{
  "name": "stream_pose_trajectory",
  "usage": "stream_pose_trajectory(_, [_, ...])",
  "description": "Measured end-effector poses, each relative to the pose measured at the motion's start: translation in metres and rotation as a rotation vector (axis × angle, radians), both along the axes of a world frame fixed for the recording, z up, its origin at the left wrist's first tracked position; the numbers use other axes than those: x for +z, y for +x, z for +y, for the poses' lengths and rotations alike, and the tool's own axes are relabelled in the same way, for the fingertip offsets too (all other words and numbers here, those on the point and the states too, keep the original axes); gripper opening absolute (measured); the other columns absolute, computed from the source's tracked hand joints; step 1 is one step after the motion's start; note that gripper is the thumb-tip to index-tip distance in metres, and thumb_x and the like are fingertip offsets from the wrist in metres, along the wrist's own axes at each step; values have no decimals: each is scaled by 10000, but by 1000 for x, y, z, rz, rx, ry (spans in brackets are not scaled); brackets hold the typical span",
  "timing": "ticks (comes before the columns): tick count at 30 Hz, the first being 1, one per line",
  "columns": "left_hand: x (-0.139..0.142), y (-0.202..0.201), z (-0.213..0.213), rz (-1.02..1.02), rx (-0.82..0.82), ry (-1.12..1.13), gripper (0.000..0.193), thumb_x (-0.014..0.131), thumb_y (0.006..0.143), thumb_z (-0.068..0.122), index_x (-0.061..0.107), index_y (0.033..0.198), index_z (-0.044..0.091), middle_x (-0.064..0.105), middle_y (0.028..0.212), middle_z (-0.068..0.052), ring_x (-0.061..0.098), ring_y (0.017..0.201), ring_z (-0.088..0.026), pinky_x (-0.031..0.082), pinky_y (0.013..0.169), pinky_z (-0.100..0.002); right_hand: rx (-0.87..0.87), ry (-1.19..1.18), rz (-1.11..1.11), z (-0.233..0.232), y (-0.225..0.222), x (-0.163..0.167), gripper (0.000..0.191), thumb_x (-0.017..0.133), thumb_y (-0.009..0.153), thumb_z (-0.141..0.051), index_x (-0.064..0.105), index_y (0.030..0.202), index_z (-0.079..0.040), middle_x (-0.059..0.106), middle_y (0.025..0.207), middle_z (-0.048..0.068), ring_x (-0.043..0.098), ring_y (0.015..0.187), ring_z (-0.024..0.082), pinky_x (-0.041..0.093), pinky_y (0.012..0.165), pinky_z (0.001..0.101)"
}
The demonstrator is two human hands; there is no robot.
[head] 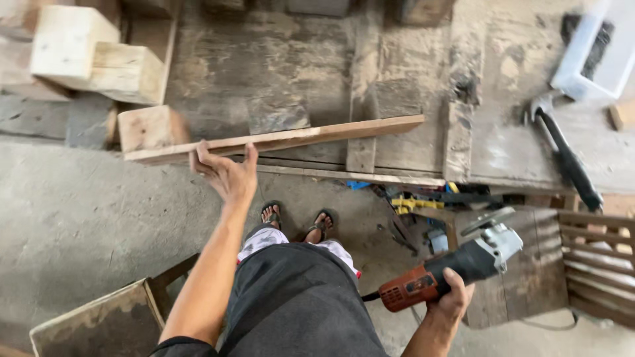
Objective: The person uses an angle grinder with a sanding disc to smooth the edges and surfaces of a wooden plank. They reposition the plank multiple times to access different sides and ends, maintaining continuous contact with the tool throughout the clip.
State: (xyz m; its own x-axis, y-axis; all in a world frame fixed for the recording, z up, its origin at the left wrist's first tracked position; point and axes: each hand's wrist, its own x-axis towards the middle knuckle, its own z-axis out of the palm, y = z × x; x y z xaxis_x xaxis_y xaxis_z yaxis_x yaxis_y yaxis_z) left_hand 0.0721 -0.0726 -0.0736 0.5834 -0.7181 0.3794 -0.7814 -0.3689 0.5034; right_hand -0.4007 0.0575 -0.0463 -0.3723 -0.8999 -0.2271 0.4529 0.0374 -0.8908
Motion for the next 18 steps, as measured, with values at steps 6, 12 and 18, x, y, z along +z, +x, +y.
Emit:
stream_pose_trajectory(6, [-2,47,-23,-367,-541,133,557,875,794,371,630,1228,122,598,1277,-61,488,1291,-298,281,1101,-538,-24,42,15,-3,4,7,528,676,775,-143,539,1222,101,669,1019,213,706,873,326,605,755,427])
stream_pose_trajectory(12, [10,74,-14,-348,-555,239,410,887,815,290,670,1128,136,608,1131,-65,517,1120,-283,316,1001,-495,14,-11,73,-7,17,19,543,695,741,-129,541,1231,47,666,1001,203,711,849,318,619,722,426])
stream_pose_trajectory(18, [-1,83,0,-347,-534,328,408,870,798,277,679,1135,150,608,1113,-48,528,1095,-263,312,1006,-478,-9,52,124,1,12,20,531,708,746,-100,576,1223,95,678,1005,199,690,809,297,602,726,412])
